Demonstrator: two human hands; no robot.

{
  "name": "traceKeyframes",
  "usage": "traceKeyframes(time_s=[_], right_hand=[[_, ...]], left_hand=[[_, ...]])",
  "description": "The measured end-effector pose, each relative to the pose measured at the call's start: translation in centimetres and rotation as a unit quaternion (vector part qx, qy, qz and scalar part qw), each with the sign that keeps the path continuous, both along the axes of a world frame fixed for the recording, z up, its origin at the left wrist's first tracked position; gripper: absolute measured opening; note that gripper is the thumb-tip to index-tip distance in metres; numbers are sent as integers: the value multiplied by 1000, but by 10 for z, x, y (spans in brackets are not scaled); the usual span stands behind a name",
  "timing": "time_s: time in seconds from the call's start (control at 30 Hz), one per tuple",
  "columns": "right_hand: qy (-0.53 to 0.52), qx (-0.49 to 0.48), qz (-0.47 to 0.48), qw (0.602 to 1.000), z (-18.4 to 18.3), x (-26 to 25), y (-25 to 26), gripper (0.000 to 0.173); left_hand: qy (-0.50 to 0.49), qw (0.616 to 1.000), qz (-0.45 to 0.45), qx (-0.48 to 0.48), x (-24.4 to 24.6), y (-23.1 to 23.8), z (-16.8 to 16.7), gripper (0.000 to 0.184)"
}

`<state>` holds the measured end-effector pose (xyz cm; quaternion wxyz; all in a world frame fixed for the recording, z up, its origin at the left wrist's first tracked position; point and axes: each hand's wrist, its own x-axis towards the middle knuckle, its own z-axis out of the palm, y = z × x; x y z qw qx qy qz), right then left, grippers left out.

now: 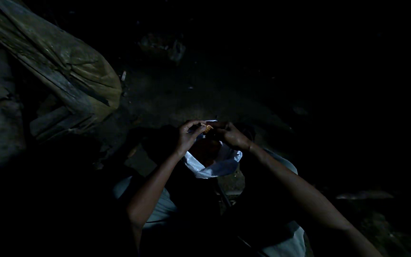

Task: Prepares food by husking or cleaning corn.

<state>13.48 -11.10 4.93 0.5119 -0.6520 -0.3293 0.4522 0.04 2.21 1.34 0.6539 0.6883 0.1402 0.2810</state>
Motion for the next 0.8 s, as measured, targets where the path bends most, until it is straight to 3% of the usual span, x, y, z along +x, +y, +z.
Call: traceKeyframes(time_s=[0.27, 0.8], right_hand=[[61, 8, -8, 998, -1, 2, 0, 37], [-49, -4, 44, 998, 1, 3, -3, 36]], left_hand=[[-5, 1000, -2, 9, 0, 2, -1, 20], [-13, 1000, 1, 19, 0, -1, -3, 18]])
